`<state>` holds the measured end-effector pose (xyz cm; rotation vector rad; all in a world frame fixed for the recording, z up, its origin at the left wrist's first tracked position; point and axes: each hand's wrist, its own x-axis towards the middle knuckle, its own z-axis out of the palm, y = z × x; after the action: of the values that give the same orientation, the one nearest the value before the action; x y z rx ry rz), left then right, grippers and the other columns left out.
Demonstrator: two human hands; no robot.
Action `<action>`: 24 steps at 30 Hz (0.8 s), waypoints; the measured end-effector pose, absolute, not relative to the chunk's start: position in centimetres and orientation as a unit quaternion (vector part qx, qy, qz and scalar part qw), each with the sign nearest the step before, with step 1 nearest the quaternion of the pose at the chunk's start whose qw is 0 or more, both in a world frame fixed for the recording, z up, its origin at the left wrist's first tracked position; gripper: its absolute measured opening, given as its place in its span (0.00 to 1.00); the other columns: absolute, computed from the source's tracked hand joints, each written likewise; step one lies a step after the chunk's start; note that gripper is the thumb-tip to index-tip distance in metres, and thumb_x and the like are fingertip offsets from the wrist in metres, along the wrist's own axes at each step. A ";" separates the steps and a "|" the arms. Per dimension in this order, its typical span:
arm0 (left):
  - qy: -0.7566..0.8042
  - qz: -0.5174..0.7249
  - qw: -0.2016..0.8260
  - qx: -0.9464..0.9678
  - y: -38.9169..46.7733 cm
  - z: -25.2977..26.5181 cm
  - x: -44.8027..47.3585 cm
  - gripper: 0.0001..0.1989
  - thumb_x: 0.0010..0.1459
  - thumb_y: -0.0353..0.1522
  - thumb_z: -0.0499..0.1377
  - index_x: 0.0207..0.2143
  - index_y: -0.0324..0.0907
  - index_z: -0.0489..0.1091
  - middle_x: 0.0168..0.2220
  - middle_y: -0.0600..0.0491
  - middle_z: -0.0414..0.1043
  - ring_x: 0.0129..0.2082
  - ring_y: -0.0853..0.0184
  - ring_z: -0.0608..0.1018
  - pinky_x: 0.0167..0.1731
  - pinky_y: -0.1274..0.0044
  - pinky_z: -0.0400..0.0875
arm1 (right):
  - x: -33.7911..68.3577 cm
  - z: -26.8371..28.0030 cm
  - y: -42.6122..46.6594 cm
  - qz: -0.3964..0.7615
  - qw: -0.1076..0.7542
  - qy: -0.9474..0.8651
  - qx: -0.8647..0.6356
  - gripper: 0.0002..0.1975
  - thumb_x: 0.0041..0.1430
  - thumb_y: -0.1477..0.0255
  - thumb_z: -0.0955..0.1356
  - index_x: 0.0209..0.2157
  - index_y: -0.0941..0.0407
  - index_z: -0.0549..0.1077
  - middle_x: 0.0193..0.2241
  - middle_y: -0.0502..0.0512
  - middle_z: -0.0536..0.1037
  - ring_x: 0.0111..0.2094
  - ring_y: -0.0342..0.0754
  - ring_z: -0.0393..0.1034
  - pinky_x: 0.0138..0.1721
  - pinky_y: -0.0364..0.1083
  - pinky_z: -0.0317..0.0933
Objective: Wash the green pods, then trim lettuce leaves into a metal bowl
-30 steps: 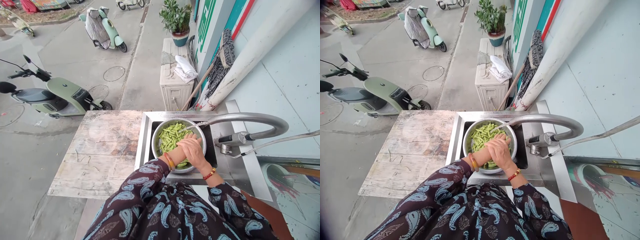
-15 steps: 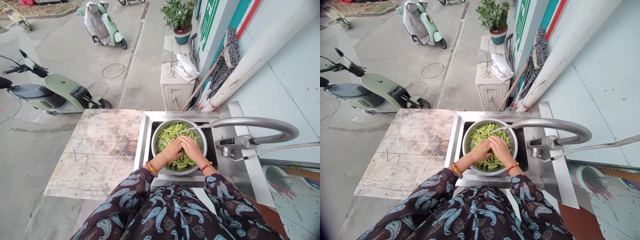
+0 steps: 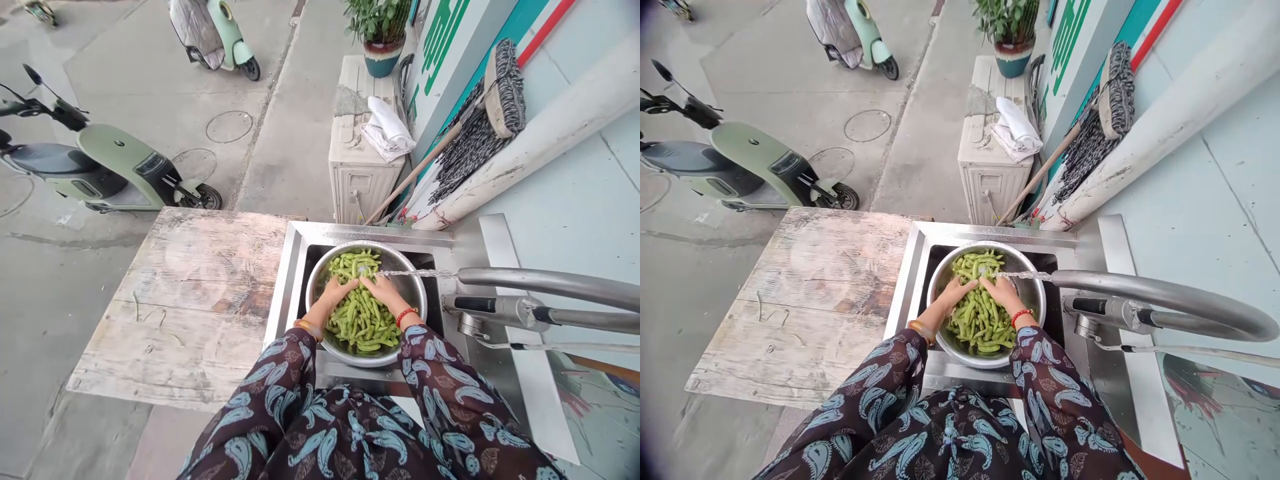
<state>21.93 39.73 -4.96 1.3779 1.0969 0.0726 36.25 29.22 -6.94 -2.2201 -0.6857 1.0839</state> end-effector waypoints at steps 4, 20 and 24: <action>0.374 0.025 0.650 0.661 40.2 -4.0 19.6 0.30 0.48 0.41 0.69 0.52 0.39 0.71 0.49 0.43 0.76 0.51 0.54 0.77 0.56 0.63 0.68 | 37.4 -3.6 25.8 0.423 0.318 -0.394 -0.752 0.31 0.58 0.52 0.67 0.59 0.52 0.69 0.59 0.61 0.72 0.58 0.60 0.67 0.58 0.59 0.60; 0.388 -0.016 0.657 0.646 43.6 -4.5 24.1 0.35 0.44 0.46 0.71 0.53 0.41 0.73 0.54 0.44 0.74 0.57 0.48 0.72 0.60 0.62 0.63 | 39.6 -6.9 29.4 0.463 0.324 -0.331 -0.755 0.33 0.57 0.46 0.66 0.58 0.49 0.72 0.59 0.57 0.72 0.62 0.62 0.63 0.63 0.61 0.55; 0.247 -0.021 0.666 0.704 44.3 -2.8 20.9 0.36 0.47 0.47 0.69 0.58 0.45 0.70 0.63 0.45 0.66 0.63 0.50 0.66 0.63 0.62 0.59 | 42.0 -4.8 24.4 0.458 0.285 -0.393 -0.745 0.30 0.54 0.47 0.68 0.55 0.44 0.74 0.57 0.53 0.74 0.60 0.65 0.65 0.63 0.62 0.56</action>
<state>20.92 44.32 -2.81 1.5892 0.5576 -0.0472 42.02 24.40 -4.76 -1.9928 -1.0502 1.2260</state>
